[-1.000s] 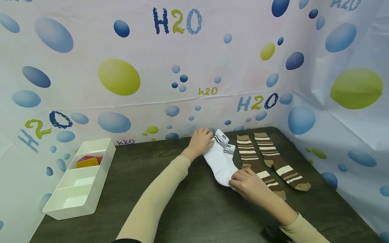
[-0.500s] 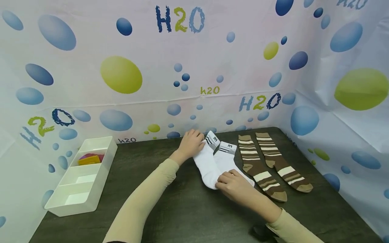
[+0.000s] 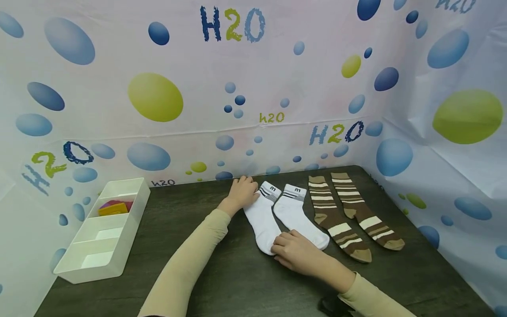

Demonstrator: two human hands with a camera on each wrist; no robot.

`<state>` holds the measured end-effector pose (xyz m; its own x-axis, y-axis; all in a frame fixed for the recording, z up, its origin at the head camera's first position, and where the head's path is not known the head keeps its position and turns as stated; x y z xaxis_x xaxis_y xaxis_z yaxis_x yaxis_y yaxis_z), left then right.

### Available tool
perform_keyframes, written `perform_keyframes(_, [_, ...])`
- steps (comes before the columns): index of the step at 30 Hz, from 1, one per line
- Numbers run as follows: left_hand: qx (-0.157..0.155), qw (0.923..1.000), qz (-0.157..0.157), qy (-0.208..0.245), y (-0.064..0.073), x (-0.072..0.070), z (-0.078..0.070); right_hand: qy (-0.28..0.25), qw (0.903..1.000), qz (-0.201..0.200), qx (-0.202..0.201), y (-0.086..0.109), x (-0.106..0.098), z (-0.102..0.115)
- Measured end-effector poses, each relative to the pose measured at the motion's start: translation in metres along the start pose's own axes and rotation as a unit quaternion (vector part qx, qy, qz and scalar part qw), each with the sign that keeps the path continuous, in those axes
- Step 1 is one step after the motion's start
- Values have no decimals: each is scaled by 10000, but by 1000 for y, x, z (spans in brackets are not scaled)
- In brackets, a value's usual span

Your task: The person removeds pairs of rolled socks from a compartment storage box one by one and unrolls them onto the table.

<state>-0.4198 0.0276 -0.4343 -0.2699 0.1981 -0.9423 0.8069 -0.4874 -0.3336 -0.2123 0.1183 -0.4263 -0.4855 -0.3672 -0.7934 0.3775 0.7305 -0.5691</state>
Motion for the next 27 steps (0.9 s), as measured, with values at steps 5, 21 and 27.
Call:
perform_keyframes(5, [-201, 9992, 346, -96, -1, 7, 3, -448, 9955, 724, 408, 2, 2, -3])
perform_keyframes(21, [-704, 9954, 647, -5, 5, 0, 15, -778, 9805, 1487, 1022, 1, -10, -11])
perform_keyframes(27, [-640, 9974, 299, 147, 14, -20, 22, -700, 9909, 812, 815, -5, -24, -13])
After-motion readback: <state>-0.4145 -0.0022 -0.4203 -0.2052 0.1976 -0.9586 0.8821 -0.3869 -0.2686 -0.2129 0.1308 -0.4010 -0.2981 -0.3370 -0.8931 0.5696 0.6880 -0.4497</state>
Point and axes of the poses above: each hand's wrist, its own y-axis away from the middle knuckle, its own x-axis out of the palm, z = x × y, the point moved 8 cm from there along -y, towards the middle knuckle, and after that the axes turned 12 degrees about -z, right-handed, at the moved point
